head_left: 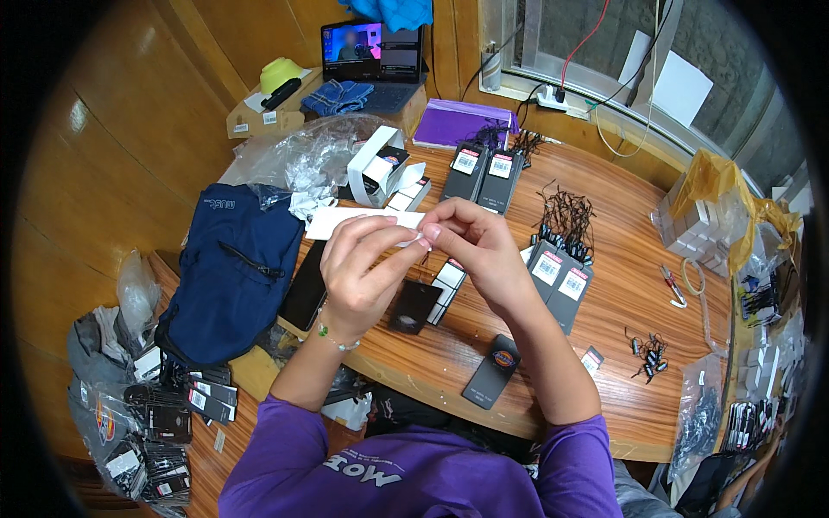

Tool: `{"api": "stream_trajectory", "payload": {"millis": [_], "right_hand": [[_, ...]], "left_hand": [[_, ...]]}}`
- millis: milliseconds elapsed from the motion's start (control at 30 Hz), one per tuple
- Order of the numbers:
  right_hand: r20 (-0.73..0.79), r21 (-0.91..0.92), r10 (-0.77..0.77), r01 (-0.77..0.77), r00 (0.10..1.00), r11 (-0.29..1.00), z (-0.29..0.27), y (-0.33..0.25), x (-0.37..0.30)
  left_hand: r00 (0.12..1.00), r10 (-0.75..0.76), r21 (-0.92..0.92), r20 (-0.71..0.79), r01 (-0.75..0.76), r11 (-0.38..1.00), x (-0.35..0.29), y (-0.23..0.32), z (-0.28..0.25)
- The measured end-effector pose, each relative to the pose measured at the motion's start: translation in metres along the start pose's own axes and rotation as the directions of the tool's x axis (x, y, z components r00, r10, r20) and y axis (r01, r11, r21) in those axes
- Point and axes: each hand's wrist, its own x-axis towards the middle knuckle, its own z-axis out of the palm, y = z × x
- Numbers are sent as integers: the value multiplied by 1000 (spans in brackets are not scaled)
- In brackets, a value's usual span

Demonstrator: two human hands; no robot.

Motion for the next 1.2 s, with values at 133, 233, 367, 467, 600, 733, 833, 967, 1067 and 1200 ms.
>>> {"api": "stream_trajectory", "payload": {"millis": [133,233,367,467,600,733,833,967,1067,1200], "right_hand": [[-164,-56,-93,85,982,995,-2,-2,1],[-252,178,-143,191,957,965,-7,-10,4],[-180,385,-222,276,958,881,-17,-13,3],[-101,400,-196,220,975,890,-16,-18,1],[-254,165,-170,216,952,962,-13,-24,2],[-174,277,-159,203,972,939,-22,-22,3],[-54,442,-161,168,985,881,-17,-22,1],[-9,577,-182,154,983,802,-12,-21,1],[25,685,-169,106,985,720,-9,-19,0],[80,782,-168,42,983,622,-7,-12,1]], "left_hand": [[1000,-6,-101,16,8,995,-2,-4,1],[955,-291,-357,60,293,887,-4,4,3],[931,-348,-433,112,361,826,-7,8,4],[938,-294,-383,183,344,857,-5,7,5],[919,-332,-349,212,389,852,1,9,0],[930,-299,-321,216,356,878,1,4,-2],[920,-320,-316,224,379,869,0,4,1],[913,-338,-362,229,402,841,4,14,5],[919,-338,-389,202,392,834,1,12,8],[924,-361,-409,127,381,829,-10,6,10]]}}
